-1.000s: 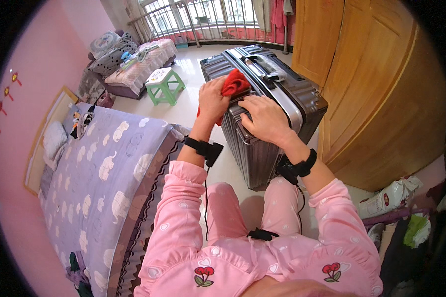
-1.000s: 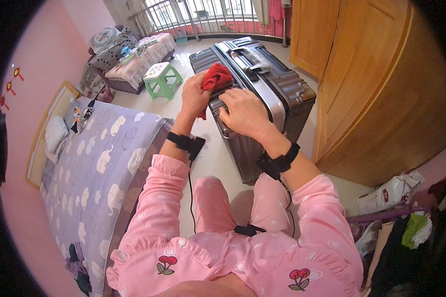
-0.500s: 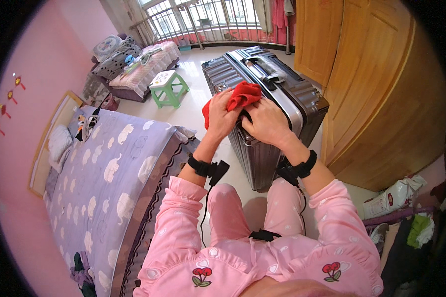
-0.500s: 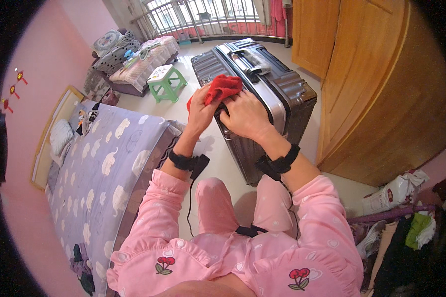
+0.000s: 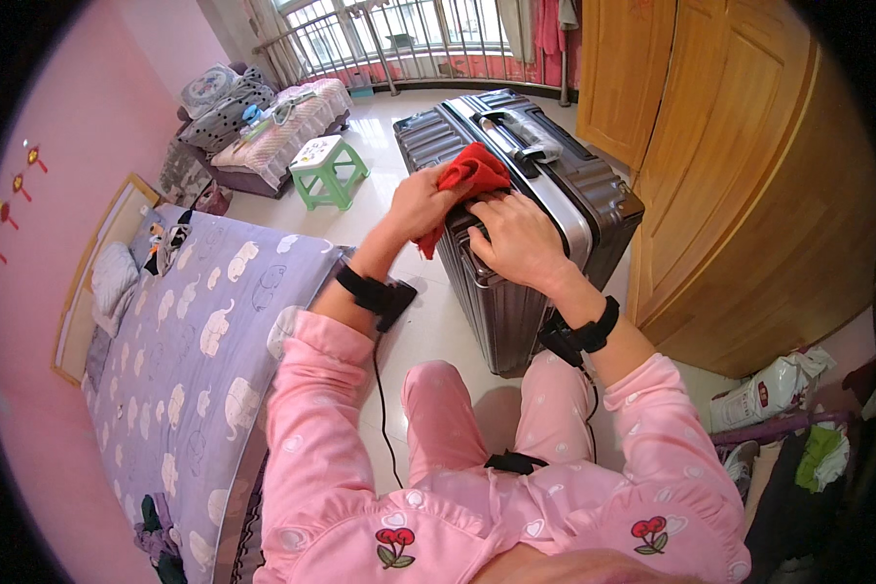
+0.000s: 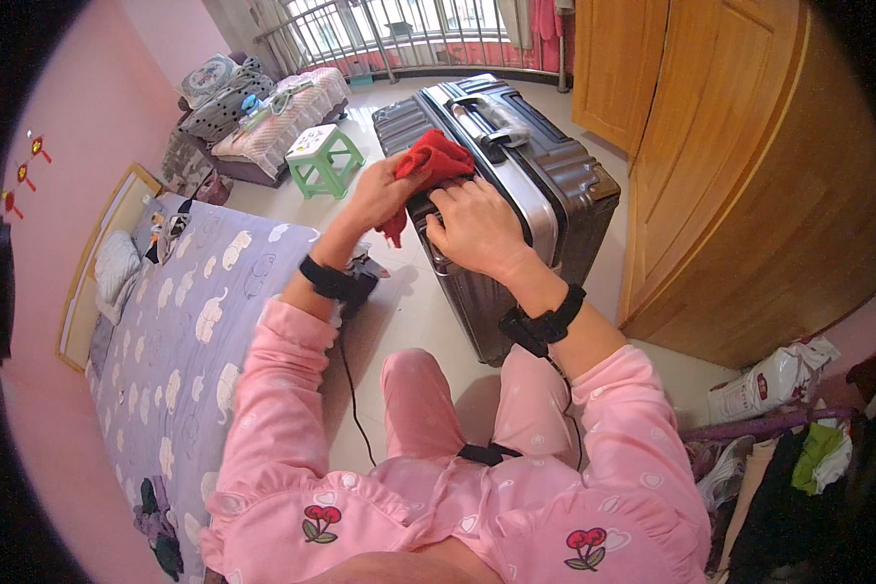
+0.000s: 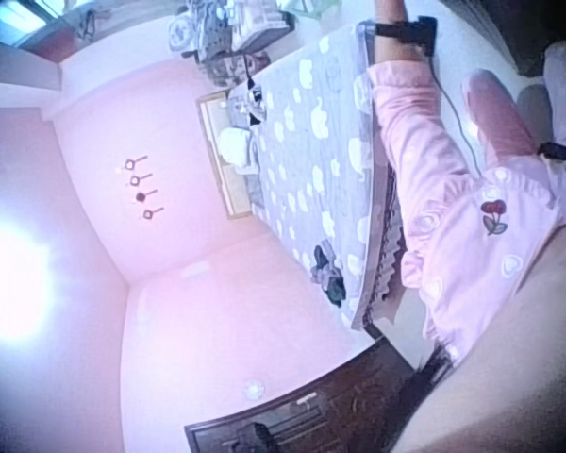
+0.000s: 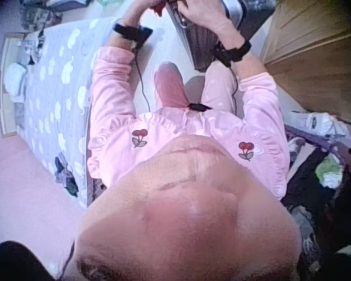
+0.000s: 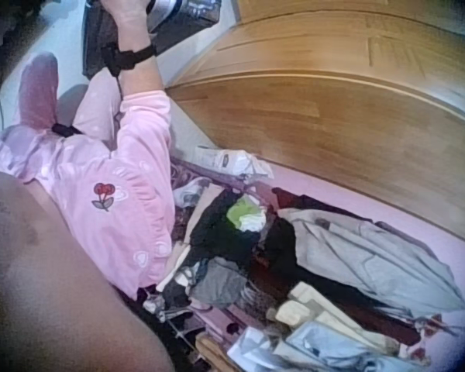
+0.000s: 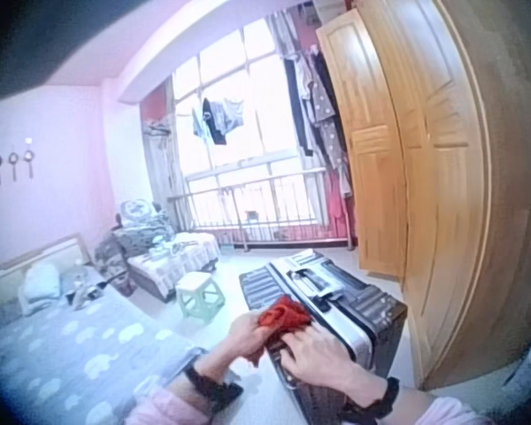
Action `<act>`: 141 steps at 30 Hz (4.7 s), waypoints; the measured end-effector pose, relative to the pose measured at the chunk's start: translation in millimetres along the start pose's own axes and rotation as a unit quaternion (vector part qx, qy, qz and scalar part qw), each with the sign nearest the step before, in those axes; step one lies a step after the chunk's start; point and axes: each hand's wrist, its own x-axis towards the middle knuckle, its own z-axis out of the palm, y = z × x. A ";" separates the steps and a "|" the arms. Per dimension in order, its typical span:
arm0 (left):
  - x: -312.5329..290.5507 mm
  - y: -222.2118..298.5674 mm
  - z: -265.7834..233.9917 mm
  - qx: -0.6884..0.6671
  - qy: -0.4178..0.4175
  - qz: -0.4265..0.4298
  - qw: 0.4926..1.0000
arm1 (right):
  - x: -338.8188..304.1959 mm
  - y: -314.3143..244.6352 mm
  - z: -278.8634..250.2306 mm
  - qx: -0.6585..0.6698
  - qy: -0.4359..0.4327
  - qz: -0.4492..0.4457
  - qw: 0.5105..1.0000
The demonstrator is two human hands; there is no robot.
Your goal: The person wipes the exterior of a hard-shell suitcase with a red cloth. They rotate the suitcase to clean multiple sides, including the top, front, and side panels, while seated on the floor.
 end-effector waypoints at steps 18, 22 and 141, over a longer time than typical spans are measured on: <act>53.0 -62.3 18.1 0.209 0.115 0.110 0.965 | -5.4 1.9 1.9 -0.005 -0.004 -0.013 1.000; 32.1 -73.2 38.2 0.155 0.166 0.169 0.959 | -4.1 0.7 -2.4 -0.011 -0.031 0.003 0.999; -193.2 -176.8 308.6 -0.596 0.214 -0.422 0.649 | -89.5 -65.9 58.5 0.019 0.185 -0.096 0.978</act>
